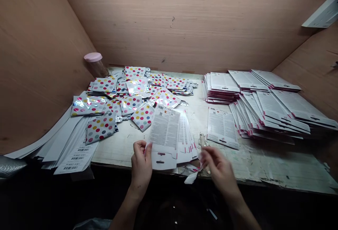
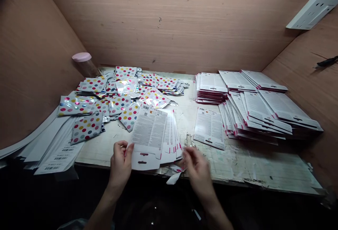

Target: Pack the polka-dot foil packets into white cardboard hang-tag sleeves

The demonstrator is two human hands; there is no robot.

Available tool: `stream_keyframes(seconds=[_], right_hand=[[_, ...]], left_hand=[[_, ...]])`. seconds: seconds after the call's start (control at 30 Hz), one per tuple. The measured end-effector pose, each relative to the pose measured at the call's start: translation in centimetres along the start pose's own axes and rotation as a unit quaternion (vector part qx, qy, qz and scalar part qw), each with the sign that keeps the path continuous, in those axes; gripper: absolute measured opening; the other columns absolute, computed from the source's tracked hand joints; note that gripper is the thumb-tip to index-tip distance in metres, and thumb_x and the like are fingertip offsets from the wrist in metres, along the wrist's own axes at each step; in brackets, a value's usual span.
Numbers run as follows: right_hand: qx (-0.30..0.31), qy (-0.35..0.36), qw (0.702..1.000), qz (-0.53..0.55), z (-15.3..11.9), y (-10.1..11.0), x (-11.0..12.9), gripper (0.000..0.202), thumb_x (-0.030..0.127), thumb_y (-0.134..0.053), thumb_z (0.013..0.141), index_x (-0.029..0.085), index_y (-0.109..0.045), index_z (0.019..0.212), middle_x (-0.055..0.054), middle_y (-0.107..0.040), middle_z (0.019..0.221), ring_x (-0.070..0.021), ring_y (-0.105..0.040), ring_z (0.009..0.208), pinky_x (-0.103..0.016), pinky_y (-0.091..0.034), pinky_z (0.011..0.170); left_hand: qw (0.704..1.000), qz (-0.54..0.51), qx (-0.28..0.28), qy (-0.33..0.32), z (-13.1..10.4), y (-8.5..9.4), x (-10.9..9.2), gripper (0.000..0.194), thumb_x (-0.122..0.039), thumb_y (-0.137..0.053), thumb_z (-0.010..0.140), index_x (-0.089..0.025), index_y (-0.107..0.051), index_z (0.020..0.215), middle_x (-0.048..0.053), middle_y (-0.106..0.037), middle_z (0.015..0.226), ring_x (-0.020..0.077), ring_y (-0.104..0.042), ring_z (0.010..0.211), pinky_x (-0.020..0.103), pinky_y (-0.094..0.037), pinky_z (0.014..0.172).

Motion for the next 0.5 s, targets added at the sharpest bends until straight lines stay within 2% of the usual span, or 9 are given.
stream_keyframes(seconds=[0.03,0.07,0.1,0.17,0.2,0.3,0.4,0.43,0.5], right_hand=[[0.098,-0.076,0.984,0.131,-1.6,-3.1,0.5,0.045,0.054,-0.053,0.089,0.017,-0.061,0.113,-0.012,-0.069,0.089,-0.0208,-0.066,0.057,-0.033,-0.052,0.047],[0.15,-0.132,0.949,0.243,-3.0,-5.6,1.2,0.045,0.055,-0.055,0.088,0.017,-0.06,0.113,-0.01,-0.068,0.084,-0.0167,-0.062,0.047,-0.028,-0.046,0.039],[0.165,-0.168,0.914,0.331,-4.0,-7.5,1.9,0.045,0.054,-0.059,0.086,0.017,-0.06,0.113,-0.008,-0.068,0.083,-0.0135,-0.059,0.043,-0.024,-0.042,0.036],[0.116,-0.202,0.862,0.45,-4.5,-9.3,2.6,0.045,0.047,-0.071,0.079,0.017,-0.061,0.111,-0.004,-0.067,0.082,-0.0077,-0.055,0.042,-0.018,-0.039,0.036],[0.08,-0.213,0.842,0.489,-4.4,-9.7,2.6,0.044,0.043,-0.076,0.076,0.017,-0.063,0.108,-0.001,-0.066,0.08,-0.0045,-0.053,0.042,-0.015,-0.038,0.037],[0.054,-0.256,0.788,0.557,-3.8,-11.0,2.3,0.035,0.036,-0.084,0.068,0.014,-0.065,0.089,0.006,-0.056,0.062,0.001,-0.038,0.038,-0.012,-0.029,0.036],[0.068,-0.257,0.787,0.556,-3.4,-12.1,2.8,0.034,0.038,-0.084,0.066,0.016,-0.061,0.075,0.008,-0.05,0.052,-0.0007,-0.033,0.036,-0.015,-0.026,0.036],[0.067,-0.248,0.793,0.553,-3.3,-12.4,3.2,0.033,0.038,-0.084,0.067,0.017,-0.061,0.076,0.007,-0.054,0.055,-0.0023,-0.037,0.038,-0.016,-0.028,0.037],[0.072,-0.228,0.796,0.556,-3.4,-12.8,4.2,0.03,0.035,-0.082,0.068,0.017,-0.063,0.084,0.002,-0.063,0.067,-0.0074,-0.049,0.049,-0.019,-0.037,0.045]], left_hand=[[0.996,-0.088,0.015,0.012,-0.4,-0.4,-0.2,0.034,-0.047,-0.053,0.088,-0.024,-0.042,0.11,0.004,-0.069,0.085,0.022,-0.068,0.071,0.033,-0.052,0.062],[0.985,-0.168,0.041,0.023,-0.9,-0.9,-0.4,0.044,-0.045,-0.059,0.086,-0.025,-0.037,0.119,0.005,-0.07,0.093,0.0218,-0.07,0.076,0.034,-0.054,0.066],[0.971,-0.228,0.072,0.029,-1.4,-1.4,-0.8,0.056,-0.041,-0.064,0.083,-0.027,-0.032,0.127,0.006,-0.07,0.103,0.0222,-0.071,0.084,0.035,-0.056,0.071],[0.955,-0.273,0.109,0.032,-2.2,-2.2,-1.1,0.072,-0.035,-0.07,0.078,-0.029,-0.027,0.135,0.007,-0.068,0.113,0.0231,-0.07,0.095,0.038,-0.056,0.081],[0.958,-0.264,0.111,0.028,-2.5,-2.4,-1.1,0.07,-0.034,-0.071,0.077,-0.028,-0.029,0.134,0.007,-0.068,0.113,0.0231,-0.069,0.097,0.038,-0.056,0.083],[0.983,-0.178,0.042,-0.002,-3.4,-1.9,-0.1,0.052,-0.033,-0.069,0.076,-0.023,-0.043,0.119,0.008,-0.067,0.108,0.0233,-0.068,0.097,0.039,-0.055,0.086],[0.994,-0.11,0.002,-0.002,-4.6,-1.4,2.0,0.058,-0.03,-0.071,0.071,-0.022,-0.042,0.12,0.009,-0.067,0.105,0.0248,-0.068,0.092,0.039,-0.056,0.08],[0.993,-0.115,0.022,-0.002,-5.1,-1.3,2.6,0.063,-0.031,-0.07,0.072,-0.022,-0.039,0.126,0.009,-0.067,0.105,0.0255,-0.068,0.091,0.039,-0.056,0.079],[0.981,-0.146,0.124,-0.032,-5.9,-1.5,2.9,0.067,-0.037,-0.065,0.08,-0.022,-0.033,0.137,0.013,-0.066,0.113,0.028,-0.066,0.1,0.043,-0.054,0.085]])
Point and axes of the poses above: each hand's wrist, its own z-axis towards the middle knuckle, its own y-axis out of the back of the hand, x = y × z, the point moved 6 cm from there along z, towards the middle knuckle
